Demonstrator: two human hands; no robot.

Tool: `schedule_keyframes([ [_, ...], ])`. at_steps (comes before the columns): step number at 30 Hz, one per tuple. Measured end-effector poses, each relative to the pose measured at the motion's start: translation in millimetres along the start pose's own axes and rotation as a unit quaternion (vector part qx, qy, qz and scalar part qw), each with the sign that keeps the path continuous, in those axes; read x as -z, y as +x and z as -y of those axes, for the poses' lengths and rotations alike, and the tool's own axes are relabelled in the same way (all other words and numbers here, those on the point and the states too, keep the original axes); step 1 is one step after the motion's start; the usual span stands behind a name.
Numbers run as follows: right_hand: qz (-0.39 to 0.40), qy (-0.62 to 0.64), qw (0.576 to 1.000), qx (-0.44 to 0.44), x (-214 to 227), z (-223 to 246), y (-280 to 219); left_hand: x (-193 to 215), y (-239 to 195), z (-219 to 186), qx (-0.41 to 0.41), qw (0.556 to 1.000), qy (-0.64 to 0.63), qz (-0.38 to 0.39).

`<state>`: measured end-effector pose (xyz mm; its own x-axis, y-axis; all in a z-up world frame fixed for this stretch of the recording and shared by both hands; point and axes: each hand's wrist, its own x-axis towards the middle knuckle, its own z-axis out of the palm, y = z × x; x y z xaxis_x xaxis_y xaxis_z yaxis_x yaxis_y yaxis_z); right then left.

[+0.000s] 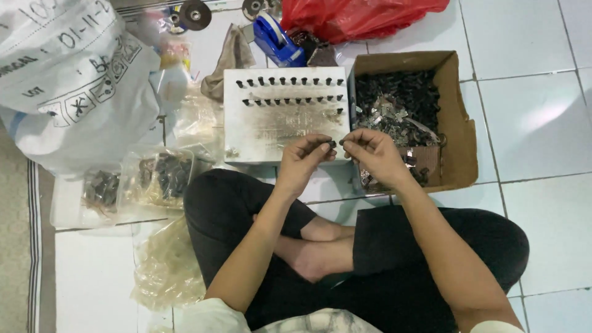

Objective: Applying small black caps onto a grid of pins on a template board while sitting on the floor.

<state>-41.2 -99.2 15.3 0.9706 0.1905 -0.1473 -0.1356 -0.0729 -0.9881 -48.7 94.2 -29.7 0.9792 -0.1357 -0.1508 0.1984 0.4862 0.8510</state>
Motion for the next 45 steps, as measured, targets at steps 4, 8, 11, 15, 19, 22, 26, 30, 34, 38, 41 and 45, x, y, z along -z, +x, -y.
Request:
schedule_keyframes([
  [4,0.012,-0.013,1.0,-0.009,-1,-19,6,2,-1,1,-0.011,1.0,0.02,-0.012],
  [8,0.006,-0.021,1.0,-0.014,-8,-12,5,2,-2,-2,-0.007,0.998,0.055,-0.01],
  [11,-0.003,-0.056,0.998,-0.003,-11,-2,4,2,0,-2,-0.011,0.996,0.083,-0.01],
  [15,-0.01,-0.109,0.994,0.013,-13,-1,1,3,0,-8,-0.026,0.989,0.147,0.005],
  [19,0.001,-0.125,0.992,-0.007,-15,10,-2,2,0,-11,-0.039,0.985,0.166,0.016],
  [22,0.013,-0.171,0.984,-0.037,-19,15,-4,1,-2,-15,-0.038,0.983,0.18,0.028],
  [26,0.003,-0.16,0.984,-0.073,-20,7,-3,1,-2,-11,-0.046,0.981,0.188,0.029],
  [30,-0.012,-0.133,0.985,-0.111,-20,-3,-4,2,-3,2,-0.056,0.979,0.195,0.021],
  [34,-0.032,-0.094,0.988,-0.12,-18,-4,-3,-2,-4,8,-0.051,0.984,0.173,0.004],
  [38,-0.058,-0.083,0.991,-0.085,-18,3,4,-4,2,13,-0.05,0.989,0.139,-0.031],
  [41,-0.075,-0.08,0.99,-0.084,-18,-7,2,-4,2,16,-0.041,0.991,0.12,-0.038],
  [45,-0.105,-0.09,0.987,-0.084,-21,-18,4,-2,3,12,-0.078,0.987,0.138,-0.026],
])
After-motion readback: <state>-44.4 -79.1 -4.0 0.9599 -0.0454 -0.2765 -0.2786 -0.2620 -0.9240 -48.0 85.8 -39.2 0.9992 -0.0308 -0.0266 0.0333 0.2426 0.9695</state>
